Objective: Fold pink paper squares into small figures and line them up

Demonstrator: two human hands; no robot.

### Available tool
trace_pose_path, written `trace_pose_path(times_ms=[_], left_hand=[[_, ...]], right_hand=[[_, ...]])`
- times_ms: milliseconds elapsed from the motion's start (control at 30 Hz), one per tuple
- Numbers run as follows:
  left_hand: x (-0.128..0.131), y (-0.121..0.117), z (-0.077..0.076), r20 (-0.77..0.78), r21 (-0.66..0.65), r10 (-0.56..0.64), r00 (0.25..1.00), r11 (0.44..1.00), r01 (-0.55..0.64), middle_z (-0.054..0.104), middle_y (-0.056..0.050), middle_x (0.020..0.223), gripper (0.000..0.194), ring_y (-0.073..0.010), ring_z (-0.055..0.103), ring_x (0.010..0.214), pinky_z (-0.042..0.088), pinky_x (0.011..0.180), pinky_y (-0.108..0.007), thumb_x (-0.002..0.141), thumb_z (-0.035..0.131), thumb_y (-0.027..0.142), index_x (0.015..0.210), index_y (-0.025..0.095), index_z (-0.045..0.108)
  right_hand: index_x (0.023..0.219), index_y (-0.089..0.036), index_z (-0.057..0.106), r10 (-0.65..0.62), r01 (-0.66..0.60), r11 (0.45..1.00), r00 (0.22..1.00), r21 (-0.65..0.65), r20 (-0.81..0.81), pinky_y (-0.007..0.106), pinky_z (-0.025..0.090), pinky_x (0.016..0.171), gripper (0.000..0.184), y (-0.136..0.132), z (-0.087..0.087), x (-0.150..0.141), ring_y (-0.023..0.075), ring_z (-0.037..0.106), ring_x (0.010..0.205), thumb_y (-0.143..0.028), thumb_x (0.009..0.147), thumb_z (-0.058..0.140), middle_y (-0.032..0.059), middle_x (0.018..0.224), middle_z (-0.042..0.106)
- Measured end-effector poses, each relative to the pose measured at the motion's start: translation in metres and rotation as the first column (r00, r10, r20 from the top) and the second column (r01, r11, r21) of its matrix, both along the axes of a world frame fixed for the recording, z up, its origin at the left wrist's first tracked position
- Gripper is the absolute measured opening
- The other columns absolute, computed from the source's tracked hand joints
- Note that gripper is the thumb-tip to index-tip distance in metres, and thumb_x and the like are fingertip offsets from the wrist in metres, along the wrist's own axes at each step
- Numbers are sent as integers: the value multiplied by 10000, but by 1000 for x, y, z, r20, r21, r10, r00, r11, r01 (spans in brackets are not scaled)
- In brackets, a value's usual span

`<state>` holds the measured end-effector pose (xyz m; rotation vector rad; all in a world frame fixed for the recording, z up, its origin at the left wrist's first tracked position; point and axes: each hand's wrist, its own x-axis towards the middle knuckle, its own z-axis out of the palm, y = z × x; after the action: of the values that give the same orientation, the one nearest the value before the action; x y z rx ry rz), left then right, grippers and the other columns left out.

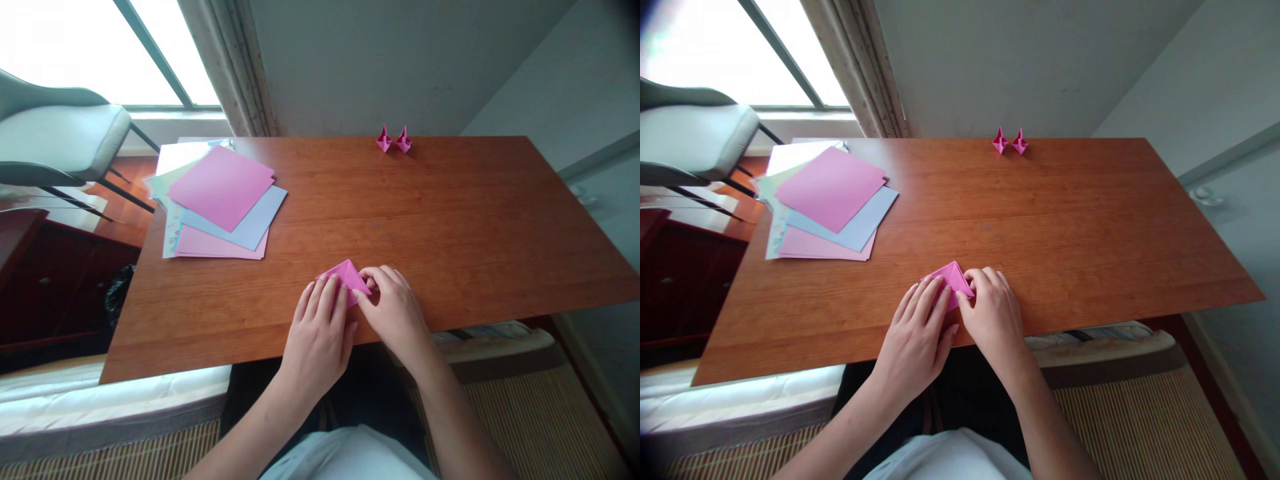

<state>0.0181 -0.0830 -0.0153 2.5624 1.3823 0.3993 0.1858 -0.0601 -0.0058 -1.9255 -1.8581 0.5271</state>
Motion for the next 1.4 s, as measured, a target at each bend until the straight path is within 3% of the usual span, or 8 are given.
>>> trace_pose_path(times_ms=[300, 467, 633, 733, 833, 967, 1167, 1400], left_hand=[[-1, 1, 0, 102, -43, 15, 995, 999, -11, 424, -202, 1575, 570, -346, 331, 1504, 323, 1228, -559, 953, 514, 246, 1494, 90, 423], [-5, 3, 5, 372, -119, 45, 927, 993, -1, 460, -152, 1565, 531, -279, 398, 1474, 356, 1215, -518, 970, 478, 170, 1499, 162, 429], [-7, 8, 19, 732, -454, 355, 582, 890, 29, 657, -119, 1370, 394, -249, 627, 1259, 500, 1086, -408, 1003, 521, 261, 1387, 200, 583], [-4, 13, 24, 754, -636, 575, 317, 761, 130, 723, -117, 1250, 358, -249, 698, 1126, 554, 985, -370, 994, 563, 354, 1290, 177, 656], [-4, 20, 25, 723, -691, 661, 202, 701, 175, 764, -92, 1123, 302, -215, 726, 993, 572, 894, -311, 940, 656, 365, 1169, 175, 707], [-8, 26, 24, 717, -693, 662, 218, 713, 112, 769, -58, 982, 194, -172, 713, 873, 567, 834, -269, 894, 716, 316, 1014, 165, 734], [-19, 38, 20, 710, -666, 593, 379, 740, 91, 750, -60, 897, 170, -179, 700, 815, 558, 711, -246, 880, 710, 303, 954, 153, 744], [-22, 53, 20, 672, -706, 605, 426, 698, 123, 739, -71, 908, 351, -172, 683, 774, 563, 671, -263, 865, 708, 307, 1178, 149, 697]], right_hand=[[1015, -232, 634, 7, 4, 998, 981, 57, -195, 346, 535, 779, 150, -3, 4, -5, 223, 675, 879, -160, 890, 593, 50, 983, 727], [986, -229, 642, 52, 12, 967, 969, 255, -242, 323, 539, 782, 118, -9, 16, -14, 198, 661, 861, -165, 945, 552, 48, 930, 706], [1040, -230, 651, 98, -1, 907, 973, 421, -209, 360, 547, 839, 151, -17, 20, -25, 210, 642, 930, -143, 937, 583, 68, 971, 680], [1106, -235, 652, 103, -32, 889, 986, 457, -131, 413, 542, 872, 227, -22, 18, -34, 236, 617, 966, -120, 921, 590, 86, 1007, 661], [1163, -225, 647, 156, -101, 894, 984, 436, -91, 451, 536, 878, 286, -26, 17, -40, 257, 602, 992, -109, 907, 592, 106, 1070, 654], [1176, -238, 645, 239, -153, 892, 959, 426, -156, 457, 541, 885, 325, -30, 20, -36, 255, 612, 1007, -88, 894, 583, 98, 1099, 664], [1153, -296, 664, 157, -82, 853, 982, 516, -104, 456, 553, 890, 460, -24, 14, -5, 247, 624, 1020, 27, 852, 537, 64, 1081, 686], [1276, -346, 618, 261, -272, 808, 960, 522, 96, 546, 513, 1001, 541, -11, -3, 20, 288, 565, 1220, -5, 857, 590, 53, 1343, 650]])
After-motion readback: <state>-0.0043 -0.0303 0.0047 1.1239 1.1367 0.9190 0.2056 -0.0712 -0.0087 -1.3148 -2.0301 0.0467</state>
